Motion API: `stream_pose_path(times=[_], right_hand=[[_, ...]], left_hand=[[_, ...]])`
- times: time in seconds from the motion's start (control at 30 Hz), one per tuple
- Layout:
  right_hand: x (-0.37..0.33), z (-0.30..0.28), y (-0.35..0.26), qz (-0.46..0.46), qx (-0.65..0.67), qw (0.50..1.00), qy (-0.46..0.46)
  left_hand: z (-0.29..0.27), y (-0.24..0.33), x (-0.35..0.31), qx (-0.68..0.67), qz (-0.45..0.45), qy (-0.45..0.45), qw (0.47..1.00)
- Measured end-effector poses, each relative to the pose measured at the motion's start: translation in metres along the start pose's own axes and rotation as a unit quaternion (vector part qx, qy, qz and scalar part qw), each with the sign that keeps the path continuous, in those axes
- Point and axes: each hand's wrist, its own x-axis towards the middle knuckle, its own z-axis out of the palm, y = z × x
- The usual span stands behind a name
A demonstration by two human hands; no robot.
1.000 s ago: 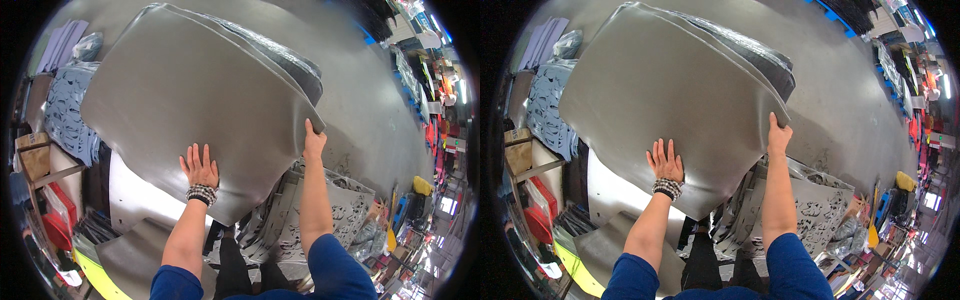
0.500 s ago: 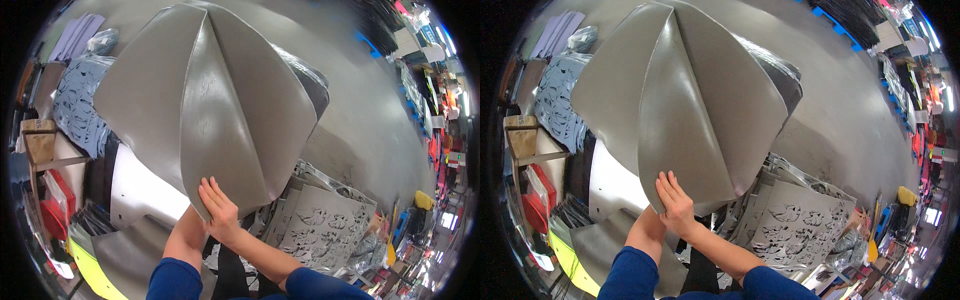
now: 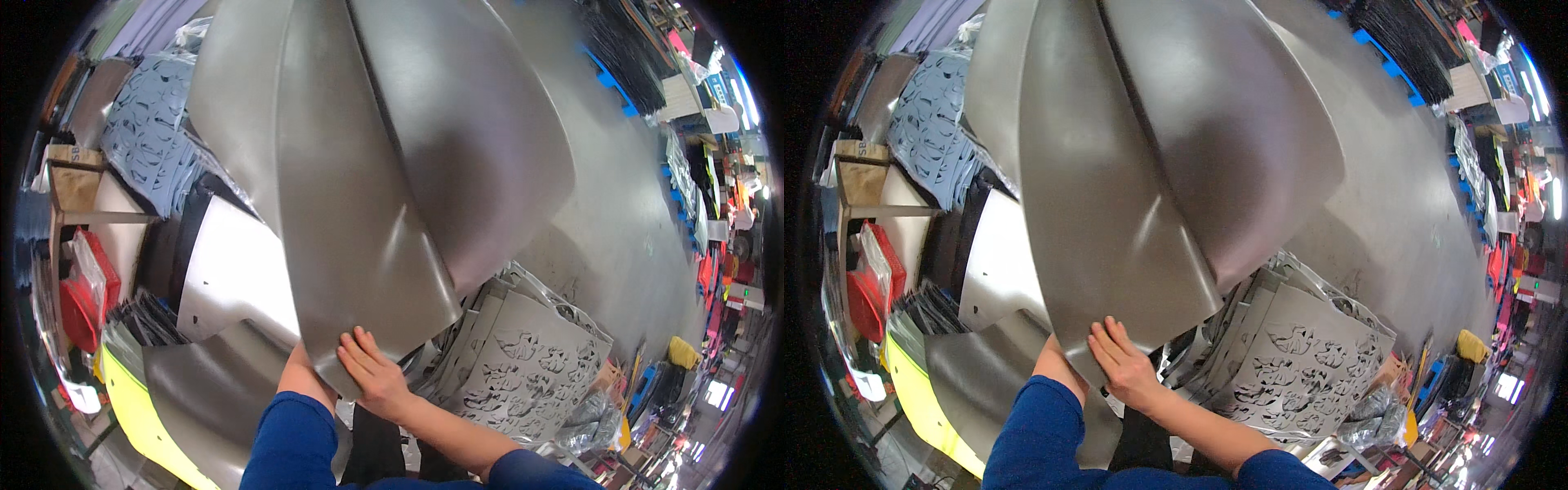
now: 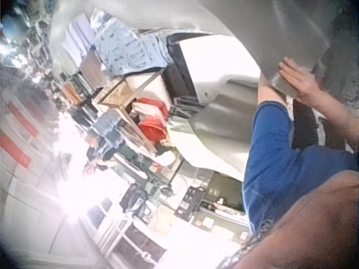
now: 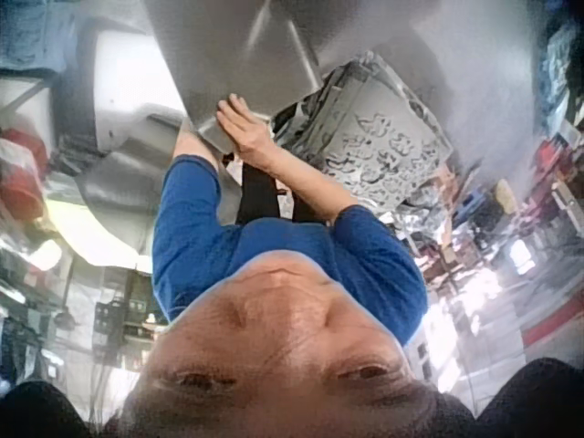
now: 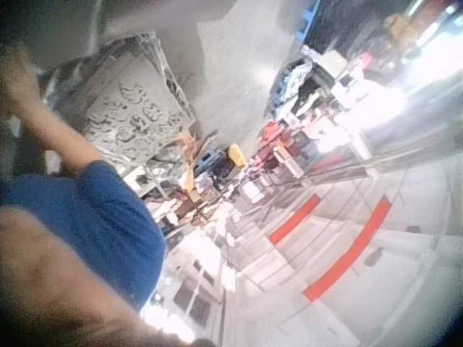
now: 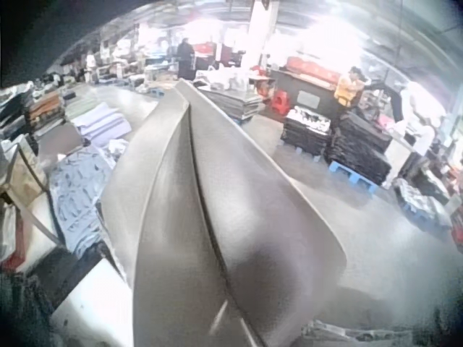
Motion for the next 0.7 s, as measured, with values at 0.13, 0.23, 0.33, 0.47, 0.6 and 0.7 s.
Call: stream_pose_path(times=[0.13,0.23,0.33,0.47,0.6,0.7], right_hand=[[-0.016,-0.002,0.007,-0.005,-0.008,0.999,-0.039],[-0.02,0.014,0.012,-0.016,-0.043,0.997,-0.069],[-0.021,0.038,0.016,-0.035,-0.066,0.992,-0.104],[-0.011,0.052,0.027,-0.026,-0.184,0.973,-0.14],[0.031,0.018,0.049,-0.002,-0.045,0.886,-0.462],[0.094,-0.027,0.085,-0.074,0.022,0.997,-0.019]], left_hand=[[-0.054,-0.013,-0.002,-0.402,-0.154,0.113,0.895],[-0.117,-0.023,0.024,-0.689,-0.14,0.131,0.699],[-0.16,-0.032,0.057,-0.736,-0.109,0.067,0.665],[-0.156,-0.048,0.078,-0.183,-0.183,0.018,0.966],[-0.112,-0.071,0.067,-0.408,-0.103,0.093,0.902],[-0.085,-0.074,0.048,-0.437,-0.188,0.129,0.87]])
